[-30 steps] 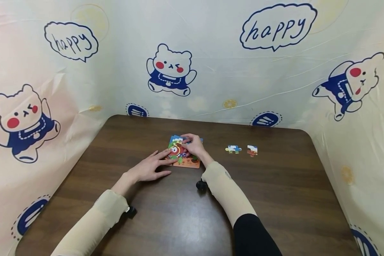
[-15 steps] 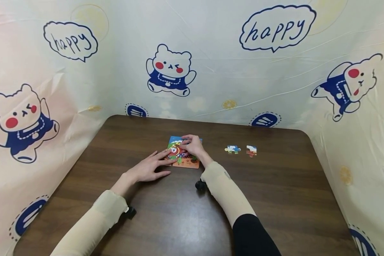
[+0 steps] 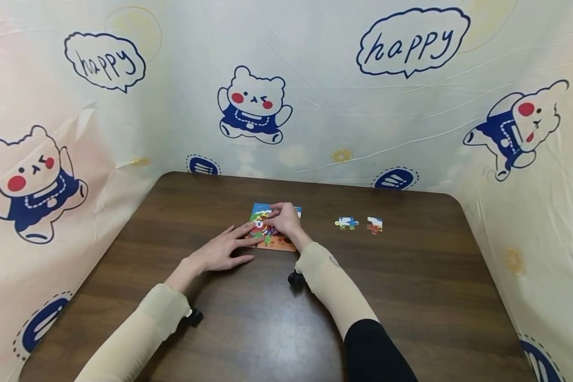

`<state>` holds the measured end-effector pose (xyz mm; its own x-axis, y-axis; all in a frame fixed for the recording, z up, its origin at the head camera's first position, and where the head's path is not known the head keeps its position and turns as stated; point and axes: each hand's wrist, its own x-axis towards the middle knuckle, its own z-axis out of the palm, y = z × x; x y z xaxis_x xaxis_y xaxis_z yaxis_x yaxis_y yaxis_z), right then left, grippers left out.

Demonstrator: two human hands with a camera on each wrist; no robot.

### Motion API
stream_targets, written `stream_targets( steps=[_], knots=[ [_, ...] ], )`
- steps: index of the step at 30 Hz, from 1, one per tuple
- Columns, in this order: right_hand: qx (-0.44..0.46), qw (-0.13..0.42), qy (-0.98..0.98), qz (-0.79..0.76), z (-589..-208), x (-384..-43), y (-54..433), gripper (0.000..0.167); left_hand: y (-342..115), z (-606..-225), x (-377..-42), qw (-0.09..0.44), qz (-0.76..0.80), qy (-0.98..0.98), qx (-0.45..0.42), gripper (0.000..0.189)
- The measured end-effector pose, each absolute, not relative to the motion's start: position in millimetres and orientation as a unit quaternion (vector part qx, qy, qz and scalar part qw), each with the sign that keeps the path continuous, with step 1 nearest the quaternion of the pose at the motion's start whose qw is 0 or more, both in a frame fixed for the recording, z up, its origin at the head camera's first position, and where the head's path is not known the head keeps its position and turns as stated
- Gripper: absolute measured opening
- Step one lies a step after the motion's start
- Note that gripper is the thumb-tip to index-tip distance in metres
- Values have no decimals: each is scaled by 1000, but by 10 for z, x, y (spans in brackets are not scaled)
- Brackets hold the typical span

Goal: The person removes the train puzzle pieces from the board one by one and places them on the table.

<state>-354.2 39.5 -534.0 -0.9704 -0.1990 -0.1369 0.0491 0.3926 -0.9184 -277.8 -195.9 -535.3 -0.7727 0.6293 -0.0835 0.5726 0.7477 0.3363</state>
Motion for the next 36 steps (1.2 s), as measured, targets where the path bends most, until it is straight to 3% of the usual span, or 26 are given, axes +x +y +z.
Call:
stream_targets(
  steps=[8,23,36],
  knots=[
    [-45,71,853,-516,-5340,-3489,365,44,-1947,-5350,-2788,97,148,930,323,59],
    [-69,66,834,-543,-5302,-3475,638,41,-1930,-5320,-2805,112,144,933,311,60],
    [-49,69,831,-549,-5332,-3425,1185,38,-1958,-5362,-2782,110,143,935,306,61]
  ],
)
